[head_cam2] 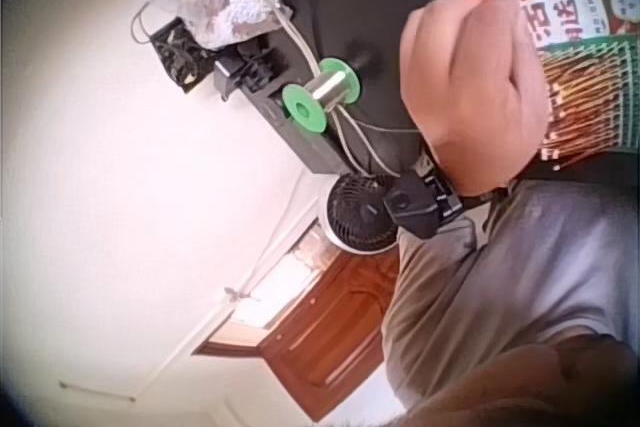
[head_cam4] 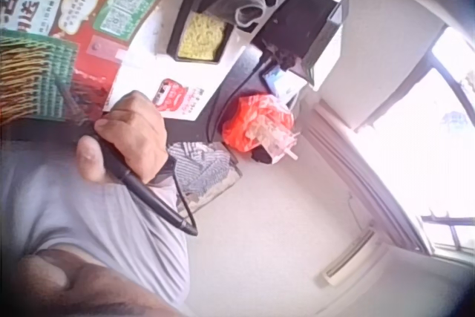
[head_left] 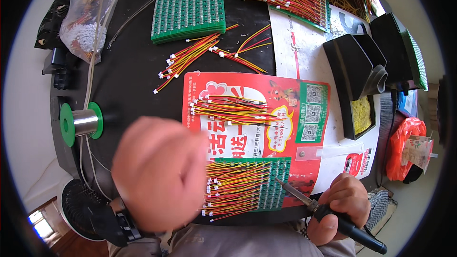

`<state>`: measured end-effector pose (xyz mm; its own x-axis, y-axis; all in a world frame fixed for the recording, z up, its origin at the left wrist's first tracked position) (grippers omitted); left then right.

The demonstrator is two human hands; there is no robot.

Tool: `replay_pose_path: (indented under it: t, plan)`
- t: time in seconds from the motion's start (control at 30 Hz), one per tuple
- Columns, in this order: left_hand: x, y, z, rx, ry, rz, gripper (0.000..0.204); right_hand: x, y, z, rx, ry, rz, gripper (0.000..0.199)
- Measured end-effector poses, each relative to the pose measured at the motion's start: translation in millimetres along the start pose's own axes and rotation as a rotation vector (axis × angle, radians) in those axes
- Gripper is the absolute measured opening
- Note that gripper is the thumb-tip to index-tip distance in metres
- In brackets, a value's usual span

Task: Soldering small electronic wires and components onto green circuit boards at a workstation.

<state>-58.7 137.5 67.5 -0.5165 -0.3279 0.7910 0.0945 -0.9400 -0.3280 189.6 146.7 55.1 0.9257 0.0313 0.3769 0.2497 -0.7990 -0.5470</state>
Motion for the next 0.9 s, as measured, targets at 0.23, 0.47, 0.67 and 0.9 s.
replay_pose_path:
  t: [0.23, 0.47, 0.67, 0.9]
  plan:
    - [-15.4, -8.6, -36.8, 0.088, -0.032, 0.020, 0.013, 1.4, -0.2, 0.3, -0.029, -0.013, 0.016, 0.032]
    - [-11.7, -8.0, -34.2, 0.071, -0.037, 0.025, 0.013, 0.2, -2.8, 0.9, -0.028, -0.033, -0.050, 0.032]
    - [-5.5, -6.0, -32.0, 0.106, 0.026, 0.047, 0.014, 1.4, -1.4, 1.0, -0.009, -0.040, -0.041, 0.030]
    - [-13.7, 6.0, 3.5, 0.027, 0.548, -0.189, 0.032, -1.5, -4.4, 1.0, 0.009, -0.047, -0.103, 0.028]
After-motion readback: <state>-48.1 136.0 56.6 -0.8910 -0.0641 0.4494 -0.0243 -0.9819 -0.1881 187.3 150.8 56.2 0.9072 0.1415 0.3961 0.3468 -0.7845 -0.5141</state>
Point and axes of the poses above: each hand's wrist, its own y-axis away from the middle knuckle, its own x-axis out of the back of the hand, z = x × y, the point moved 10 cm from there along -y, towards the middle knuckle, and after that the axes turned 2 degrees about y, right-handed, at the moved point
